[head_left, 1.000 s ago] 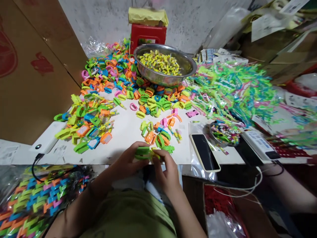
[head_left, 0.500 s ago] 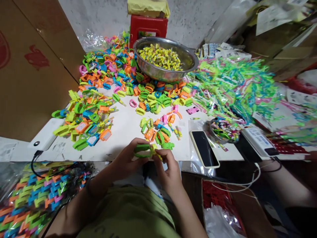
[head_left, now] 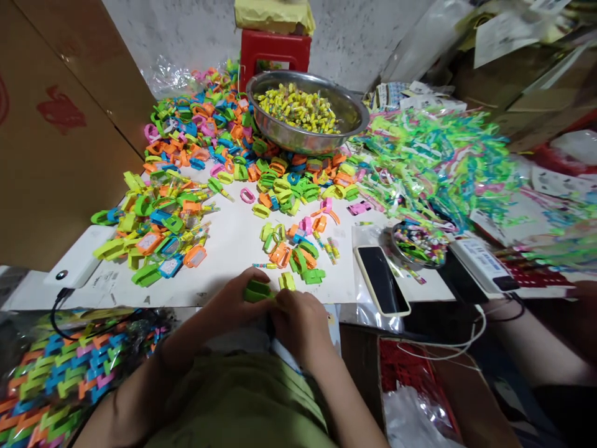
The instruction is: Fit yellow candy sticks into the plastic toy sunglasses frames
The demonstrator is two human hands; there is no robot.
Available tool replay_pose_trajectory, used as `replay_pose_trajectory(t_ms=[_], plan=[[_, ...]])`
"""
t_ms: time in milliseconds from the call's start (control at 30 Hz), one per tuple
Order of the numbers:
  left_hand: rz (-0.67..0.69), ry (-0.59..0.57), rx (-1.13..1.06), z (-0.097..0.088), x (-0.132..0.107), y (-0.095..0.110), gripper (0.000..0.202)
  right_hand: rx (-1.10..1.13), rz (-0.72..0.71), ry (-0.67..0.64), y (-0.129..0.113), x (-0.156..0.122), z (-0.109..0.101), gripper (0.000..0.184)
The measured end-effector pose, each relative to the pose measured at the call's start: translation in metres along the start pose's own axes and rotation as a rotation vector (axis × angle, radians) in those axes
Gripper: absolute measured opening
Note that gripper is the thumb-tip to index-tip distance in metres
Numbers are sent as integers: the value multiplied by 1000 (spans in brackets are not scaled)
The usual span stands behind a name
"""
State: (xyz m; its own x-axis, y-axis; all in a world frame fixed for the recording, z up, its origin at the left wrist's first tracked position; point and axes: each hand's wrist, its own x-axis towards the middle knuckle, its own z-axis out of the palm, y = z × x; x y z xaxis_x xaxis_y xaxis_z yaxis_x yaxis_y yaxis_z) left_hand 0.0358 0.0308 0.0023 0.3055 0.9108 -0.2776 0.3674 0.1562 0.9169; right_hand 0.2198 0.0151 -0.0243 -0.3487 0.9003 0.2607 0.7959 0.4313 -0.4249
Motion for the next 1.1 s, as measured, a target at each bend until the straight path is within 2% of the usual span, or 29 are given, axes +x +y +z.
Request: replay_pose_trajectory(t_ms=[33,67,133,200,267,333,367,433,533,600,700,767,867,967,1100], plan=[[12,56,66,-9,1,1,36,27,22,-20,9,6,-2,9],[18,143,137,-20,1,2,36,45,59,-23,21,13,-5,18],[15,402,273,-48,2,2,40,42,192,53,53,26,-10,31],[6,689,400,-80,2,1,48,-73,308,127,89,36,-12,28],[32,908,555,-106,2,1,55,-141,330,77,117,40,-11,26],[79,1024,719,-118,4,2,60,-191,318,24,131,40,-7,24],[112,1042,778,-117,7,2,60,-215,313,13,134,39,-5,22],[180,979,824,-102,18,2,54,-250,315,17,132,37,-1,18],[247,694,756,-58,46,-4,37,-194,409,69,128,32,2,15],[236,555,654,-29,67,-12,33,-79,503,141,128,28,2,19],[185,483,536,-5,93,-23,37,137,517,251,126,20,-3,32],[180,478,494,-1,103,-28,38,247,436,270,117,13,-5,34],[180,469,410,-5,106,-33,30,373,350,217,93,5,-5,27],[157,442,292,-11,103,-36,20,462,294,207,64,2,1,24],[118,412,114,-14,87,-35,26,487,201,220,32,8,9,25]])
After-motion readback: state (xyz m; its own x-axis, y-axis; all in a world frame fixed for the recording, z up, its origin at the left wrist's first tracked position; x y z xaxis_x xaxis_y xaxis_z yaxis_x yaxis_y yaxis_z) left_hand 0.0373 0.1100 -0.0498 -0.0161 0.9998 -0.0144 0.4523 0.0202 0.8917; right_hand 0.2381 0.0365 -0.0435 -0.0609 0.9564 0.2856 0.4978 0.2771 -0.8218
